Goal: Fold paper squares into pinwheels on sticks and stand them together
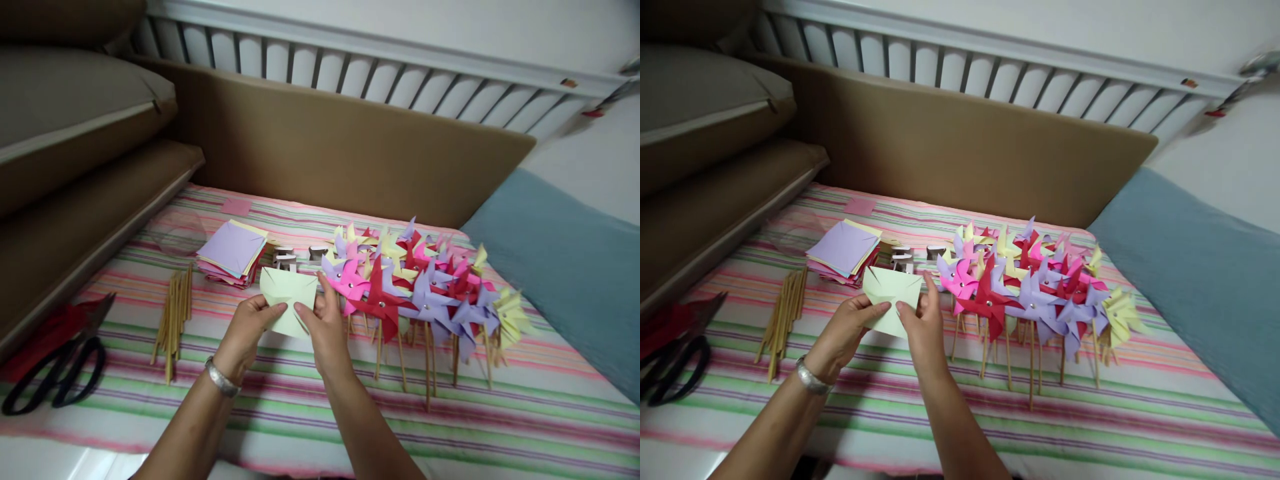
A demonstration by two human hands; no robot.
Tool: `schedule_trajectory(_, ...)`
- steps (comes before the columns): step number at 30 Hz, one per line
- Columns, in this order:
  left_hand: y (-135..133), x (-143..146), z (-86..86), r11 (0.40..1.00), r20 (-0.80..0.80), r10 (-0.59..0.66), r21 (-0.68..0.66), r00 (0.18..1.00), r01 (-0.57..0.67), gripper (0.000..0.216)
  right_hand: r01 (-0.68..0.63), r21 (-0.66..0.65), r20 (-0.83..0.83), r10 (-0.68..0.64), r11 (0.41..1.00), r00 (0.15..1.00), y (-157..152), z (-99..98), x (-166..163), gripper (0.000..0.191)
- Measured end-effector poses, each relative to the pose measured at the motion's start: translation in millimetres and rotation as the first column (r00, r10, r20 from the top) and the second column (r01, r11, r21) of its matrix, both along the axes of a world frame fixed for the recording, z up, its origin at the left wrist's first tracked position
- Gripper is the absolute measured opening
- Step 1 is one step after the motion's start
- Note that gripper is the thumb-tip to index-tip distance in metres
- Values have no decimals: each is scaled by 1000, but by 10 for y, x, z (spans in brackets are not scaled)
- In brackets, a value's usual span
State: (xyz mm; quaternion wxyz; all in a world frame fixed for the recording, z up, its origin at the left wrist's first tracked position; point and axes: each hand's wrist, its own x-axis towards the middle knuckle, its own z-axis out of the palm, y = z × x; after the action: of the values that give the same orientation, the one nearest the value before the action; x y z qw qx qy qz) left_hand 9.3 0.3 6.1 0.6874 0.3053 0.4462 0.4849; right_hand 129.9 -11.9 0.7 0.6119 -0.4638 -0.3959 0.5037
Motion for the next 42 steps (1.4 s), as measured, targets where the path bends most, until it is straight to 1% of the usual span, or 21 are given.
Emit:
schedule_trajectory(1, 1, 2, -6, 1000, 1, 13, 1, 1000, -13, 36, 18, 33, 33, -19, 999, 999, -4, 8, 3, 72)
schedule_trajectory(2, 1, 8, -12, 1000, 4, 23, 4, 1000, -23, 37, 35, 74, 82, -41, 997, 996, -7, 14, 8, 71)
schedule_trajectory(3, -1, 18, -18, 999, 8, 32, 12, 999, -32, 37, 49, 118, 151, -67, 992, 986, -9, 18, 16, 66)
schedule_trajectory(5, -10, 48, -31, 998, 18, 47, 37, 999, -47, 36, 53, 174, 315, -107, 983, 943, -9, 23, 38, 48)
schedule_trajectory(7, -21, 84, -45, 997, 18, 54, 62, 998, -55, 35, 34, 158, 434, -100, 987, 895, -2, 24, 64, 30)
schedule_trajectory(8, -28, 101, -52, 996, 14, 54, 73, 998, -54, 34, 25, 131, 460, -83, 991, 884, 4, 24, 77, 24)
schedule_trajectory(10, -39, 127, -65, 995, -1, 43, 91, 999, -42, 32, 24, 85, 462, -60, 996, 885, 17, 25, 98, 15)
schedule_trajectory(13, -50, 144, -76, 995, -22, 16, 99, 1000, -13, 30, 63, 55, 450, -81, 996, 890, 31, 32, 114, 8)
schedule_trajectory(17, -57, 139, -39, 996, 21, -47, 71, 999, 46, 31, 88, 52, 443, -102, 995, 891, 30, 49, 118, 7)
schedule_trajectory(20, -63, 129, 15, 997, 64, -69, 34, 996, 67, 32, 92, 61, 461, -110, 994, 881, 24, 56, 116, 8)
schedule_trajectory(24, -65, 126, 42, 999, 76, -37, 0, 996, 37, 30, 89, 46, 466, -100, 995, 879, 18, 58, 103, 10)
schedule_trajectory(28, -60, 136, -14, 1000, 61, 13, 17, 998, -14, 30, 82, 20, 465, -82, 996, 882, 7, 48, 80, 11)
schedule_trajectory(32, -41, 102, -50, 998, 18, 58, 5, 998, -58, 27, 44, 1, 480, -39, 999, 876, 0, 27, 92, 12)
schedule_trajectory(35, -3, 8, -29, 996, 4, 90, -13, 996, -90, 29, -9, 31, 498, -8, 999, 867, -16, 41, 132, 21)
schedule_trajectory(38, 42, -115, 6, 990, 10, 138, -35, 990, -137, 31, -126, 106, 545, 48, 986, 837, -44, 74, 166, 22)
schedule_trajectory(40, 64, -184, 25, 985, 7, 167, -48, 986, -167, 32, -212, 140, 605, 86, 967, 791, -60, 76, 170, 21)
schedule_trajectory(42, 75, -229, 41, 981, -1, 185, -62, 983, -185, 33, -271, 174, 678, 84, 947, 731, -67, 47, 164, 21)
